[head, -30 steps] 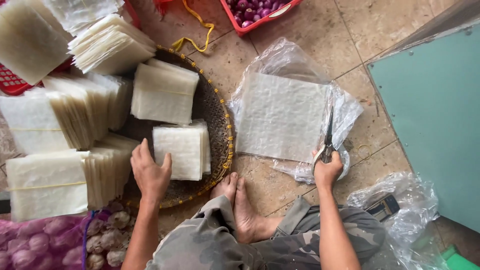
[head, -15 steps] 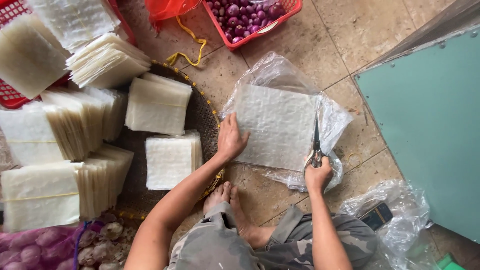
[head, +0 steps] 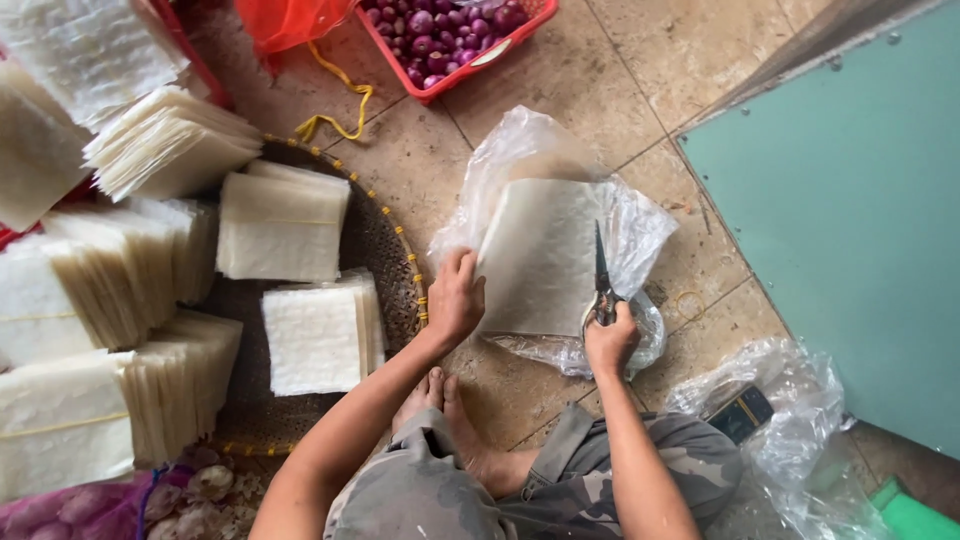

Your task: Cutting large sheets of rice paper into smaller squares using scissors and bundling them into stacks.

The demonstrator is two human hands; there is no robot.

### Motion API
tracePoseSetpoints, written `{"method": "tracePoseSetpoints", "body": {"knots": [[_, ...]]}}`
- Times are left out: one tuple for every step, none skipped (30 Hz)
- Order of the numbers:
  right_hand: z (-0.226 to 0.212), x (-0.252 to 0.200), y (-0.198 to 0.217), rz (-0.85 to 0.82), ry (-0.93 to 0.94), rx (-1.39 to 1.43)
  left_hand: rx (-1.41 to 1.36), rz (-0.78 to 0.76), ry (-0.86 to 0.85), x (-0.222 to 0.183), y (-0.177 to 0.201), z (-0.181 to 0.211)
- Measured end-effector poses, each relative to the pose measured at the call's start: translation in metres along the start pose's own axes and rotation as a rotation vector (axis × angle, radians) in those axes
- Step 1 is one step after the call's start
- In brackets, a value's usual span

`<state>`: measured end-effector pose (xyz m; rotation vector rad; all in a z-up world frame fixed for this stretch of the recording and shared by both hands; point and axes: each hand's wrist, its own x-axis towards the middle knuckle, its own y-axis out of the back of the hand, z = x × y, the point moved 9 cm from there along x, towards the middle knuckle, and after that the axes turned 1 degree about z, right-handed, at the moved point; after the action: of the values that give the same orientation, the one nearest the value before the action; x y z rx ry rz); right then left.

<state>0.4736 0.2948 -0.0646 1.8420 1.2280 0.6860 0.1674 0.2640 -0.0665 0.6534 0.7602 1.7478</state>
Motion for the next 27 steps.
{"method": "tracePoseSetpoints", "body": {"knots": [[0.002, 0.001, 0.001, 0.008, -0.004, -0.002, -0.005, -0.003, -0.008, 0.001, 0.002, 0.003], [0.005, 0.002, 0.001, -0.004, -0.022, 0.004, 0.085, 0.023, -0.113, 0.001, 0.006, 0.014], [0.006, 0.003, -0.001, -0.019, -0.036, 0.012, 0.178, 0.054, -0.214, 0.001, 0.011, 0.025], [0.008, 0.003, 0.001, -0.014, -0.036, 0.012, 0.174, 0.056, -0.218, -0.003, 0.003, 0.019], [0.011, 0.003, -0.001, -0.040, -0.060, 0.009, 0.169, -0.002, -0.165, -0.004, -0.010, 0.007], [0.014, 0.003, -0.003, -0.067, -0.084, 0.006, 0.163, -0.060, -0.111, -0.006, -0.023, -0.005], [0.025, 0.005, -0.006, -0.062, -0.083, 0.007, 0.162, -0.057, -0.115, -0.004, -0.023, -0.008], [0.038, 0.007, -0.015, -0.121, -0.113, 0.059, -0.168, -0.129, 0.019, -0.002, -0.030, -0.023], [0.051, 0.008, -0.024, -0.182, -0.143, 0.110, -0.498, -0.200, 0.155, -0.003, -0.039, -0.036], [0.030, 0.004, 0.000, -0.178, -0.143, 0.111, -0.499, -0.199, 0.152, 0.002, -0.026, -0.033], [0.011, -0.003, 0.021, -0.200, -0.171, 0.248, -0.769, -0.194, 0.282, 0.002, -0.017, -0.038], [-0.010, -0.009, 0.042, -0.221, -0.198, 0.386, -1.038, -0.185, 0.414, 0.002, -0.010, -0.041], [-0.015, -0.016, 0.058, -0.223, -0.197, 0.386, -1.037, -0.183, 0.415, 0.006, 0.001, -0.044], [-0.021, -0.023, 0.070, -0.258, -0.207, 0.445, -1.074, -0.166, 0.410, 0.010, 0.014, -0.046], [-0.027, -0.030, 0.082, -0.292, -0.215, 0.504, -1.112, -0.147, 0.403, 0.015, 0.025, -0.048], [-0.002, -0.040, 0.083, -0.294, -0.212, 0.503, -1.115, -0.144, 0.403, 0.018, 0.033, -0.053], [0.012, -0.055, 0.071, -0.489, -0.159, 0.672, -1.109, -0.132, 0.440, 0.020, 0.039, -0.060], [0.024, -0.073, 0.063, -0.686, -0.105, 0.839, -1.104, -0.121, 0.478, 0.021, 0.044, -0.068], [0.035, -0.090, 0.063, -0.685, -0.103, 0.836, -1.107, -0.120, 0.477, 0.022, 0.051, -0.067], [0.050, -0.116, 0.053, -0.804, -0.239, 0.856, -1.130, -0.078, 0.456, 0.025, 0.061, -0.067], [0.066, -0.144, 0.044, -0.921, -0.379, 0.872, -1.151, -0.036, 0.435, 0.026, 0.072, -0.067], [0.060, -0.158, 0.042, -0.920, -0.379, 0.870, -1.154, -0.037, 0.436, 0.025, 0.074, -0.068], [0.051, -0.176, 0.038, -0.990, -0.337, 0.818, -1.172, -0.020, 0.402, 0.025, 0.079, -0.068], [0.042, -0.194, 0.033, -1.058, -0.295, 0.764, -1.190, -0.002, 0.368, 0.025, 0.084, -0.067], [0.029, -0.196, 0.032, -1.058, -0.295, 0.764, -1.190, -0.002, 0.368, 0.024, 0.082, -0.069], [0.013, -0.202, 0.028, -1.134, -0.274, 0.766, -1.225, 0.004, 0.362, 0.023, 0.080, -0.069], [-0.004, -0.210, 0.025, -1.210, -0.256, 0.771, -1.256, 0.006, 0.357, 0.022, 0.079, -0.070]]}}
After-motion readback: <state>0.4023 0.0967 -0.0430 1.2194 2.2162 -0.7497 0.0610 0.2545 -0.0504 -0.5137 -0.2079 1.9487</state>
